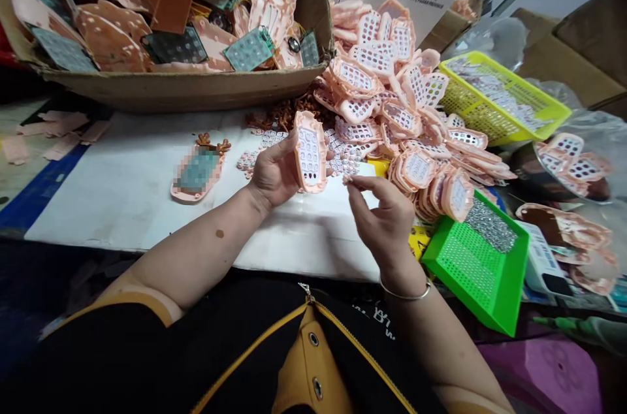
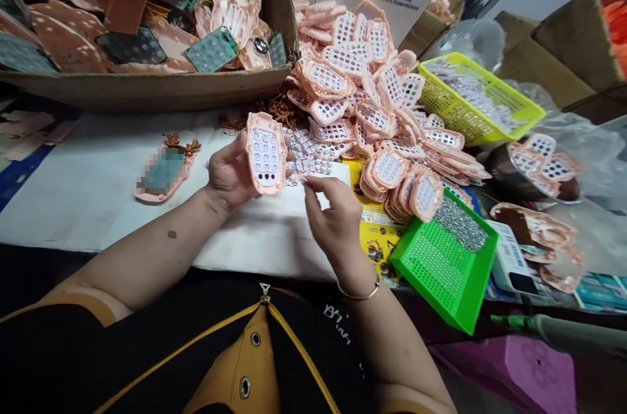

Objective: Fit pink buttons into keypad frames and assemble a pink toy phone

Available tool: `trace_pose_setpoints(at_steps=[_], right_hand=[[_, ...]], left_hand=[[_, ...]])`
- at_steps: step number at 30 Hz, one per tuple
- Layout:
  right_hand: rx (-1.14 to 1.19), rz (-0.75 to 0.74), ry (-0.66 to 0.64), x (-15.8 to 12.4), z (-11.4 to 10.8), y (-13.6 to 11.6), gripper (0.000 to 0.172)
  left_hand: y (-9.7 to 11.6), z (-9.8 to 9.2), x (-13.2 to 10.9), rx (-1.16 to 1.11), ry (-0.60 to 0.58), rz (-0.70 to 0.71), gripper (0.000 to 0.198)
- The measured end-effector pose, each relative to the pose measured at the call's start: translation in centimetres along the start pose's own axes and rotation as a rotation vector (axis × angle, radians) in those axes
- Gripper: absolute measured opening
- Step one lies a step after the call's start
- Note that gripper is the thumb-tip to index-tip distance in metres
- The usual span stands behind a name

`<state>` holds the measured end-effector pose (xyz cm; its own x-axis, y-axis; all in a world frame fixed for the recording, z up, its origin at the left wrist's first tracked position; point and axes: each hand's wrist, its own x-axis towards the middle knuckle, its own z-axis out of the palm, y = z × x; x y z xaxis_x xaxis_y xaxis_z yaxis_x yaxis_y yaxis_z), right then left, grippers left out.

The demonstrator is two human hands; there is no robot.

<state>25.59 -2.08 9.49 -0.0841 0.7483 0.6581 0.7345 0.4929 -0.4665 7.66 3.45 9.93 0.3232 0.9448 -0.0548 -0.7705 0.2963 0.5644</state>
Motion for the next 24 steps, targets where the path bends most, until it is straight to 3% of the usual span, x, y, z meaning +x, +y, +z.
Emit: trace_pose_setpoints(at_steps=[6,10,16,19,24], right_hand=[[-0.293,-0.384,-0.063,1.4,1.1,-2.7,0.014],[-0.336,-0.448,-0.18,1.7,0.6,-3.2,0.018],[-0.375,-0.508,-0.341,1.4,-0.1,-3.6,0.04],[-0.357,-0.491,-0.314,0.9,0.1,-3.3,0.039],[-0.268,-0.473,-0.11,0.2,0.9,-2.7,0.042]], left_hand=[[-0.4,-0.3,0.1,0.002,-0.03,-0.031,0.047],[-0.2,0.0,0.1,-0.029,-0.001,-0.044,0.048],[-0.1,0.3,0.1,-0.065,0.036,-0.056,0.05],[-0.2,0.2,0.1,-0.058,0.027,-0.045,0.05],[-0.3,0.4,-0.2,-0.05,-0.024,-0.057,0.051]])
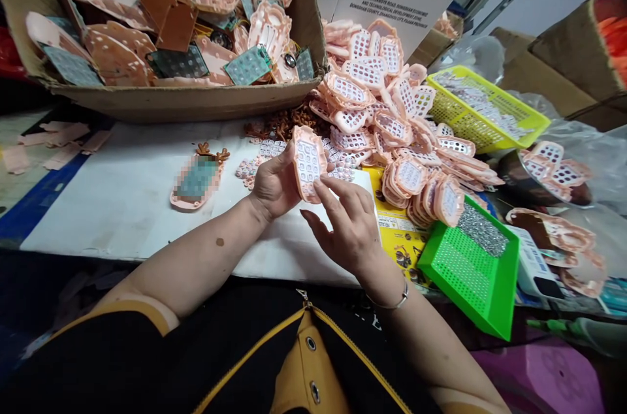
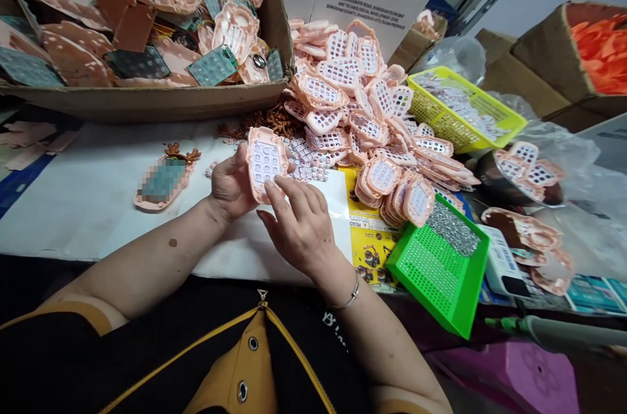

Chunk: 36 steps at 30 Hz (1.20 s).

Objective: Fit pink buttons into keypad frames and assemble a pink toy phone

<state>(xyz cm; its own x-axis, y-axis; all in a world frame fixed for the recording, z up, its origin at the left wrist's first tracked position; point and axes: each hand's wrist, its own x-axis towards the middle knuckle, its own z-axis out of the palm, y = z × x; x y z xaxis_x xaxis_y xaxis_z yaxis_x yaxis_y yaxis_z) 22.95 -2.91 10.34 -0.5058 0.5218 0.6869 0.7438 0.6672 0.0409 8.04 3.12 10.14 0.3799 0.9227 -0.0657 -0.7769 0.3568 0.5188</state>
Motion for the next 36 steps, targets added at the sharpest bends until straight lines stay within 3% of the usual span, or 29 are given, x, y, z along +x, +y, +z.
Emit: trace_pose_setpoints(at_steps=[5,9,14,19,22,25,30,34,36], right_hand=[[-0.017,-0.039,0.045,-0.1,1.1,-0.3,0.034],[-0.077,-0.055,0.089,-0.5,0.6,-0.3,0.031],[-0.277,0.083,0.11,-2.5,-2.2,3.7,0.03],[-0.539,0.388,-0.112,-4.8,-4.3,10.9,0.029],[-0.599,0.404,-0.301,-5.5,-4.4,13.3,0.028],[-0.611,0.374,-0.429,-5.5,-4.6,13.9,0.028],[-0.568,0.372,-0.342,-2.5,-4.2,14.2,0.031],[-0.529,0.248,-0.373,2.4,-0.4,14.6,0.028],[-0.547,0.14,-0.396,4.6,2.2,14.8,0.034]], left_hand=[[-0.3,0.3,-0.2,-0.014,-0.009,-0.003,0.051],[-0.6,0.0,-0.3,-0.001,-0.08,-0.059,0.054],[-0.5,-0.4,-0.5,0.084,-0.125,-0.115,0.055],[-0.1,-0.2,-0.5,0.127,-0.041,-0.11,0.051],[0.0,-0.1,-0.5,0.133,-0.012,-0.093,0.05],[0.1,-0.2,-0.4,0.13,0.0,-0.082,0.049],[0.3,-0.2,-0.3,0.098,0.061,-0.067,0.044],[0.4,-0.4,-0.2,0.076,0.056,-0.071,0.045],[0.5,-0.5,-0.1,0.06,0.054,-0.061,0.045]])
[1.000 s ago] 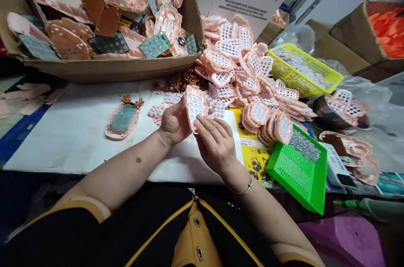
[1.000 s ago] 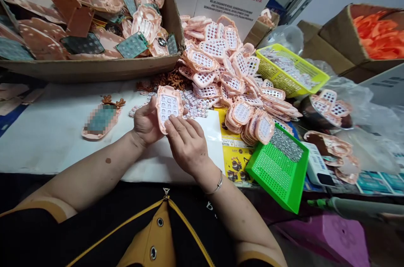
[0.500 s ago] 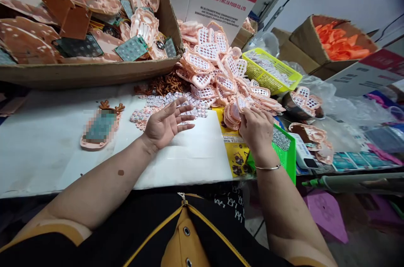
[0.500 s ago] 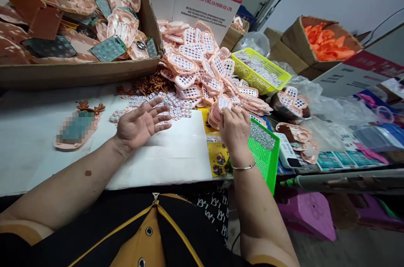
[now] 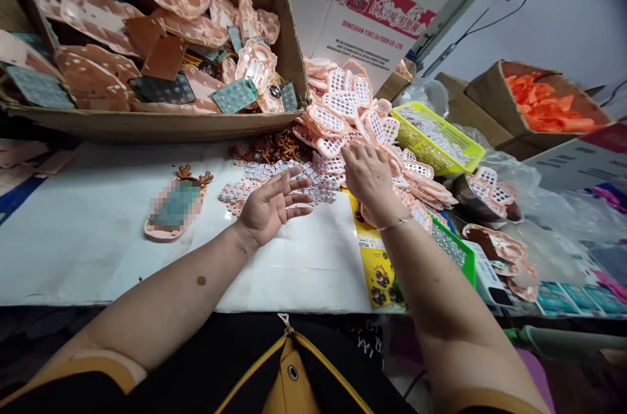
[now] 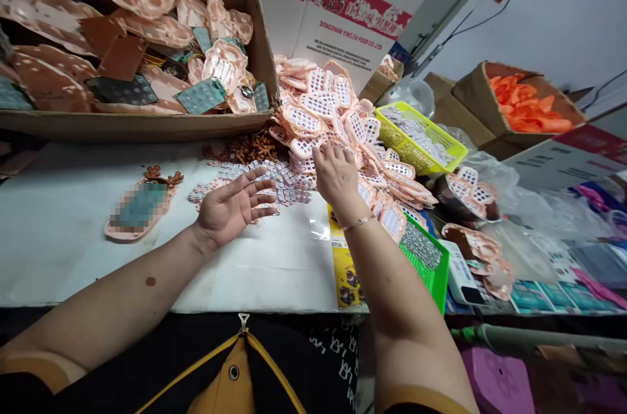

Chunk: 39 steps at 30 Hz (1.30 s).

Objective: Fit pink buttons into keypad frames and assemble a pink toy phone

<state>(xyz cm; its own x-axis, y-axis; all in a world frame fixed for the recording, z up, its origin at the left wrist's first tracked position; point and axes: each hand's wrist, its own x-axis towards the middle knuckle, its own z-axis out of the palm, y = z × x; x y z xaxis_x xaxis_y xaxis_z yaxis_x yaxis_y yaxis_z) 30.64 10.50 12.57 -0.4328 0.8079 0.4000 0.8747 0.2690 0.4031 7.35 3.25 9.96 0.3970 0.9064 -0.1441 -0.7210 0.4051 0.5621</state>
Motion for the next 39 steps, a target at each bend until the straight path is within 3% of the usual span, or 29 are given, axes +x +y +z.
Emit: trace_pose_setpoints(at_steps=[3,5,11,15,17,23,26,29,32,35,39], right_hand=[[-0.006,-0.092,-0.009,3.0,1.6,-1.0,0.035],[0.055,-0.052,0.011,4.0,2.0,-0.7,0.032],[0.657,0.457,0.373,4.4,0.4,2.4,0.018],[0.821,0.598,0.472,3.3,-1.1,2.2,0.021],[0.962,0.63,0.442,2.3,-1.8,1.0,0.02],[1.537,0.649,0.182,-1.0,-4.4,-3.5,0.016],[1.729,0.765,0.139,-2.2,-5.0,-5.4,0.024],[1.97,0.951,0.08,-3.1,-5.1,-7.4,0.028],[2.121,1.023,0.036,-4.0,-5.0,-9.3,0.03],[2.163,1.036,-0.005,-4.7,-5.3,-10.2,0.03],[2.239,1.075,-0.172,-5.4,-6.5,-11.1,0.025]], left_hand=[[0.1,-0.1,0.0,-0.037,0.001,0.017,0.046],[0.2,-0.1,0.0,-0.062,0.012,0.019,0.045],[0.2,0.1,0.0,-0.053,0.045,-0.013,0.037],[0.0,0.0,0.1,0.001,0.065,-0.02,0.039],[-0.1,-0.1,0.2,0.034,0.075,-0.014,0.039],[-0.4,-0.3,0.6,0.108,0.096,-0.058,0.035],[-0.7,-0.3,0.7,0.163,0.033,-0.06,0.041],[-0.8,0.1,0.3,0.25,-0.134,0.122,0.059],[-0.8,0.5,-0.3,0.252,-0.248,0.277,0.084],[-0.7,0.8,-0.8,0.21,-0.245,0.32,0.091],[-0.7,1.2,-1.5,0.407,-0.2,0.478,0.084]])
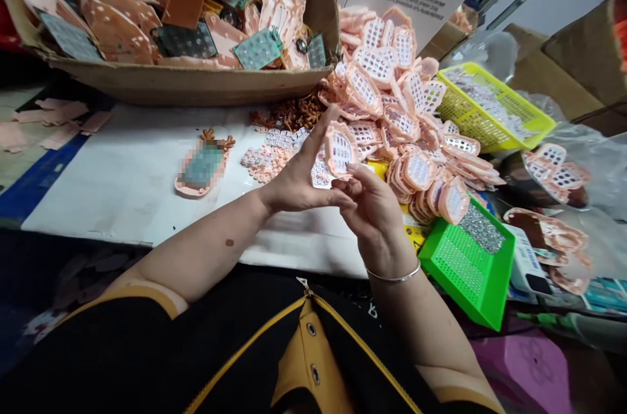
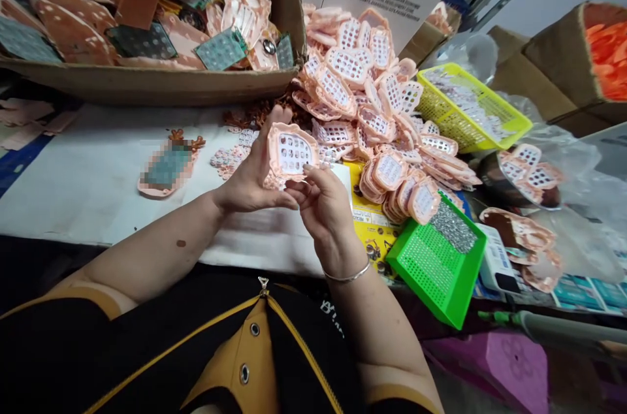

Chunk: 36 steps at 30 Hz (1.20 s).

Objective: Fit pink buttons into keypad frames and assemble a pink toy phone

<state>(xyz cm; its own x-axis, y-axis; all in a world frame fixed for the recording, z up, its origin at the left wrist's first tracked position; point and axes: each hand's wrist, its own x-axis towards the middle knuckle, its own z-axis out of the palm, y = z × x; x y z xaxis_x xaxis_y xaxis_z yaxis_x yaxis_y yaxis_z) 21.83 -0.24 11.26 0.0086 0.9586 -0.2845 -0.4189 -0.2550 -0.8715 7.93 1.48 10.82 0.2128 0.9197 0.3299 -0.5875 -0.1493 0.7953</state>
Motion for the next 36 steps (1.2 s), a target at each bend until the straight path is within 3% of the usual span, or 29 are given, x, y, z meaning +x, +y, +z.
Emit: trace_pose_setpoints(at_steps=[4,7,9,12,17,21,27,32,34,36], right_hand=[[-0.178,0.039,-0.103,-0.7,0.0,0.5,0.026],[-0.43,-0.115,0.015,0.1,-1.7,1.1,0.038],[-0.653,-0.253,0.076,0.9,-3.0,1.8,0.035],[-1.051,-0.409,-0.001,2.0,-3.9,3.3,0.023],[-1.496,-0.638,-0.143,2.9,-2.6,4.7,0.015],[-1.479,-0.574,-0.103,2.7,-3.0,3.9,0.014],[-1.133,-0.236,-0.028,1.2,-5.8,2.5,0.028],[-1.24,-0.067,-0.012,0.7,-7.0,1.8,0.032],[-1.307,-0.081,0.011,0.7,-7.3,1.8,0.032],[-1.345,-0.202,0.056,0.5,-7.5,2.0,0.031]], left_hand=[[1.1,0.5,0.1,-0.038,0.078,-0.076,0.048],[1.8,0.0,1.1,-0.236,0.282,-0.13,0.035],[1.9,-0.9,2.0,-0.334,0.442,-0.14,0.026],[1.3,-2.3,3.0,-0.45,0.592,-0.212,0.049],[0.2,-2.9,3.1,-0.454,0.572,-0.244,0.06],[0.0,-2.7,3.0,-0.432,0.543,-0.251,0.059],[-0.3,-2.8,3.0,-0.411,0.529,-0.238,0.058],[-0.6,-2.8,2.9,-0.354,0.505,-0.258,0.061],[-0.6,-2.7,3.0,-0.348,0.512,-0.26,0.06],[-0.6,-2.6,3.0,-0.346,0.518,-0.249,0.058]])
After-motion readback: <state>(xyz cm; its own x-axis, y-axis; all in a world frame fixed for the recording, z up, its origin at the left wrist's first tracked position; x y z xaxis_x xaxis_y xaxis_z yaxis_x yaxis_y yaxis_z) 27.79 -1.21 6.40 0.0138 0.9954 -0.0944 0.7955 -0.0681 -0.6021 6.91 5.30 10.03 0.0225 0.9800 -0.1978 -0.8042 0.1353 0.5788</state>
